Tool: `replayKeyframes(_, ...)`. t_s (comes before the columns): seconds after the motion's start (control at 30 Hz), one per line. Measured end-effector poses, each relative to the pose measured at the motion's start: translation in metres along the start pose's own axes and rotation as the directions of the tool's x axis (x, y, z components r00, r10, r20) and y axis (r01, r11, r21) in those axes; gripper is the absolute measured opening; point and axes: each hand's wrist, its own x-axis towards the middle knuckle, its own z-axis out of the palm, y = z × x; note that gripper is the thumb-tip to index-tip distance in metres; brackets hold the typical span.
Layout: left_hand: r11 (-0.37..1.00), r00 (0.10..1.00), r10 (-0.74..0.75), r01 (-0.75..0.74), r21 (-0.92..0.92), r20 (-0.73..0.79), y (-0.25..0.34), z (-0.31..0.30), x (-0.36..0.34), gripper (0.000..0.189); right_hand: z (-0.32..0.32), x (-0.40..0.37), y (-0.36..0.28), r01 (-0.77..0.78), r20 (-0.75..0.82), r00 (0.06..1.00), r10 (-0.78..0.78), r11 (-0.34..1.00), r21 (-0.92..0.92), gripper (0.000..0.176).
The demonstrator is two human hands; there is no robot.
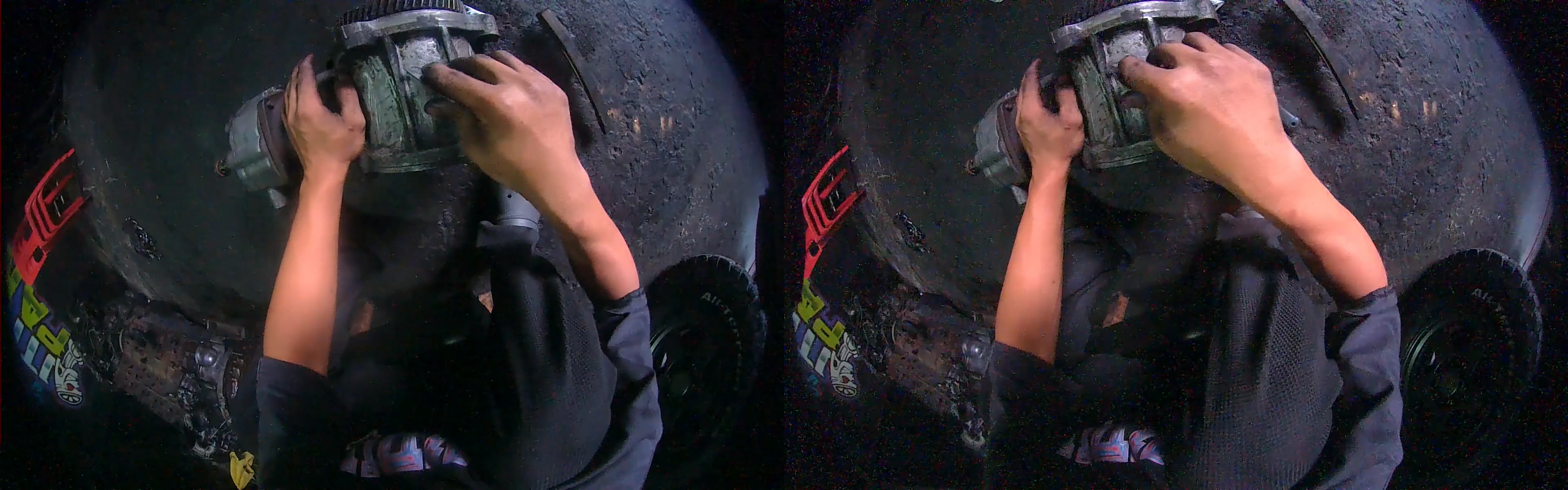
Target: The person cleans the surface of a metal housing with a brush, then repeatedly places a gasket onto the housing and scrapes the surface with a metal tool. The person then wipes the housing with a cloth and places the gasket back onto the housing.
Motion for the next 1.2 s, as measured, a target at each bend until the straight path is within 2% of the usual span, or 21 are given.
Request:
replayKeyframes(0.13,0.998,0.998,0.051,-0.05,0.029,-0.034,-0.004,0.002,0.0,0.048,0.01,0.002,-0.005,0.105,-0.065,0.992,-0.109,0.993,-0.06,0.031)
replayKeyframes(0.3,0.996,0.997,0.068,-0.066,0.061,-0.041,-0.005,0.002,-0.001,0.049,0.014,-0.003,-0.018,0.026,-0.065,0.998,-0.026,1.0,-0.008,0.028)
replayKeyframes(0.37,0.996,0.998,0.058,-0.056,0.063,-0.031,-0.004,0.002,-0.002,0.048,0.012,-0.003,-0.026,-0.079,0.044,0.996,0.081,0.996,-0.04,0.049)
replayKeyframes(0.4,0.997,0.999,0.048,-0.047,0.065,-0.021,-0.003,0.002,-0.002,0.048,0.013,-0.002,-0.029,-0.079,0.045,0.996,0.081,0.996,-0.042,0.049)
replayKeyframes(0.47,0.999,1.0,0.018,-0.018,0.045,-0.008,-0.001,0.0,-0.002,0.05,0.017,0.0,-0.032,-0.083,-0.072,0.994,0.078,0.994,-0.066,0.023)
replayKeyframes(0.5,0.999,1.0,-0.015,0.015,0.028,0.012,0.0,0.001,-0.002,0.051,0.019,0.0,-0.032,-0.126,-0.073,0.989,0.127,0.992,0.009,0.021)
replayKeyframes(0.53,0.999,1.0,-0.018,0.018,0.026,0.016,0.001,0.001,-0.002,0.051,0.019,0.0,-0.031,-0.129,-0.069,0.989,0.129,0.992,0.009,0.021)
replayKeyframes(0.6,1.0,1.0,-0.014,0.014,0.008,0.005,0.002,0.002,-0.002,0.052,0.015,0.003,-0.029,-0.138,-0.013,0.99,0.137,0.99,-0.043,0.037)
replayKeyframes(0.63,1.0,1.0,-0.015,0.015,0.004,0.009,0.001,0.004,-0.002,0.052,0.017,0.003,-0.029,-0.141,-0.01,0.99,0.141,0.989,-0.045,0.037)
replayKeyframes(0.73,1.0,1.0,0.003,-0.003,-0.022,0.002,-0.001,0.004,-0.001,0.052,0.022,0.006,-0.033,-0.173,-0.055,0.984,0.172,0.985,-0.02,0.035)
replayKeyframes(0.83,0.999,1.0,0.014,-0.014,0.052,-0.009,0.0,0.003,-0.003,0.051,0.024,0.008,-0.037,-0.21,-0.048,0.977,0.209,0.977,-0.024,0.034)
replayKeyframes(0.9,0.998,1.0,0.012,-0.011,0.057,-0.011,-0.001,0.003,-0.003,0.05,0.026,0.01,-0.038,-0.194,-0.087,0.978,0.19,0.98,-0.045,0.017)
replayKeyframes(1.03,0.999,0.999,0.048,-0.048,0.027,-0.002,-0.01,0.003,-0.003,0.049,0.031,0.026,-0.043,-0.243,-0.086,0.966,0.242,0.97,-0.004,0.03)
replayKeyframes(1.1,0.999,0.999,-0.037,0.037,-0.009,0.012,-0.008,0.002,-0.004,0.048,0.023,0.028,-0.043,-0.256,0.029,0.966,0.256,0.967,-0.008,0.035)
replayKeyframes(1.13,0.999,0.999,-0.034,0.034,-0.013,0.013,-0.006,0.001,-0.004,0.048,0.022,0.024,-0.04,-0.258,0.026,0.966,0.258,0.966,-0.011,0.035)
replayKeyframes(1.2,1.0,0.999,-0.003,0.003,-0.006,-0.053,-0.002,0.001,-0.003,0.047,0.021,0.011,-0.021,-0.232,-0.03,0.968,0.25,0.93,0.285,0.03)
